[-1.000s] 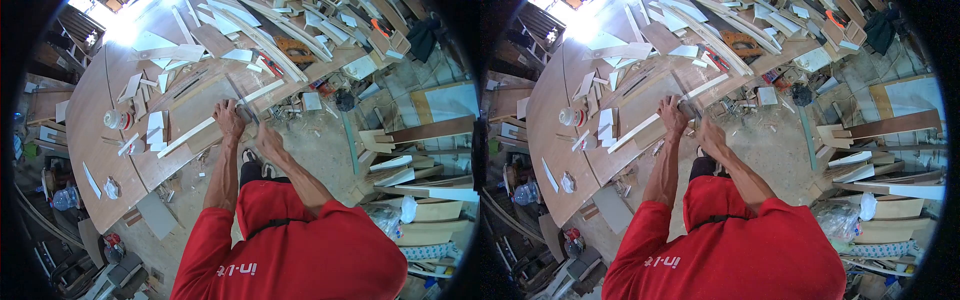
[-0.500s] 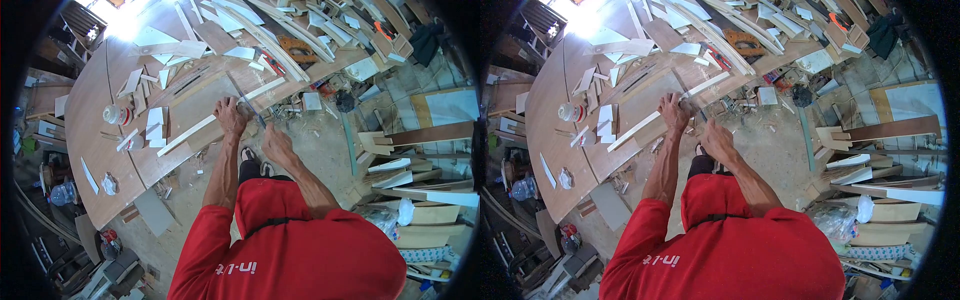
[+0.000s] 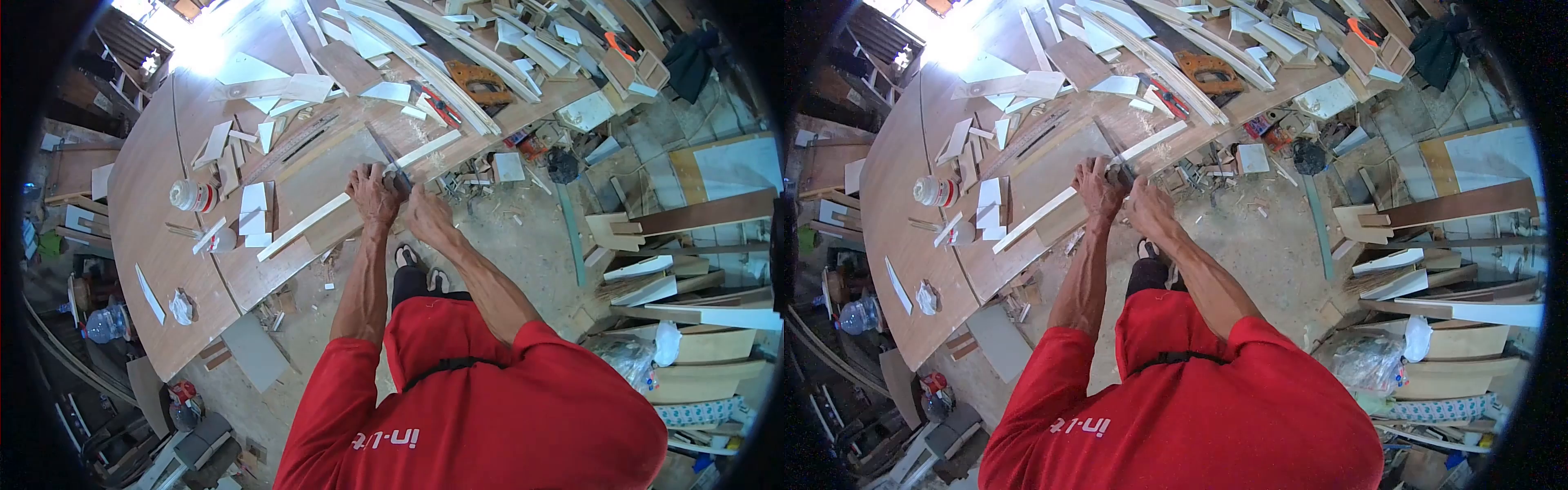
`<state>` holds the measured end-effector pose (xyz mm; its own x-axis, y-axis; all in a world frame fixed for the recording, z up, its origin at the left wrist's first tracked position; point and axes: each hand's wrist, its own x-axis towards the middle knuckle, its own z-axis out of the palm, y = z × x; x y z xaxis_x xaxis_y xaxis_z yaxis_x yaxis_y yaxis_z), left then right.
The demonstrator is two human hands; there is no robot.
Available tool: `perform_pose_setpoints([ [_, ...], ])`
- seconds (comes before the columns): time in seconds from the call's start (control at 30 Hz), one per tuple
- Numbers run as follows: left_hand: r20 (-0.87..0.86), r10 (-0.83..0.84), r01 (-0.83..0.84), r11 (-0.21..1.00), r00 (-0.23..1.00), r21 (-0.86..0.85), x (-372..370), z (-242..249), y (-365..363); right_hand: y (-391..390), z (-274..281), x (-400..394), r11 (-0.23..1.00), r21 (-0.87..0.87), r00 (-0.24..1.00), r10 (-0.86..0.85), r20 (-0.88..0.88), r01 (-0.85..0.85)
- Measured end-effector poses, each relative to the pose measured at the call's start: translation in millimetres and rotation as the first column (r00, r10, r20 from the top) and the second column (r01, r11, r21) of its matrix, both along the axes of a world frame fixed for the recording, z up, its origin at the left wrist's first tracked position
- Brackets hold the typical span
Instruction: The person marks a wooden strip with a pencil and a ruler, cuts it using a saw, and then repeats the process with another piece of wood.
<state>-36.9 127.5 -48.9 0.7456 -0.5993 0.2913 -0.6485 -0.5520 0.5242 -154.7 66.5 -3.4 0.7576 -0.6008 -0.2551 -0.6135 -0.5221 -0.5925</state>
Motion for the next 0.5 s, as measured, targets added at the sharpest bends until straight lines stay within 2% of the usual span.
perform_pose_setpoints([
  [0.13,0.022,-0.003,0.003,1.0,1.0,-0.01,5,-3,-2,10,7,-34,0.999,0.045,1.0,-0.004,0.002,0.004],
  [0.27,0.005,0.003,-0.003,0.999,1.0,-0.038,0,-4,-1,13,-5,-28,0.999,0.026,0.999,-0.034,-0.028,0.035],
  [0.33,0.005,0.005,-0.005,0.999,1.0,-0.04,-2,1,-3,4,-16,-5,1.0,-0.005,0.996,-0.021,0.088,0.022],
  [0.37,0.008,0.009,-0.008,0.999,1.0,-0.035,-3,3,-2,7,-19,-8,1.0,0.001,0.996,-0.026,0.086,0.027],
  [0.43,0.007,0.008,-0.008,0.999,1.0,-0.038,-2,-1,-2,9,-20,-14,0.999,-0.001,0.979,-0.038,0.203,0.04],
  [0.47,0.004,0.011,-0.011,0.999,1.0,-0.041,0,-3,-1,14,-19,-25,0.999,-0.003,0.978,-0.037,0.204,0.038],
  [0.5,0.005,0.015,-0.015,0.999,1.0,-0.045,1,-3,-3,20,-17,-41,0.999,-0.004,0.991,-0.039,0.126,0.04],
])
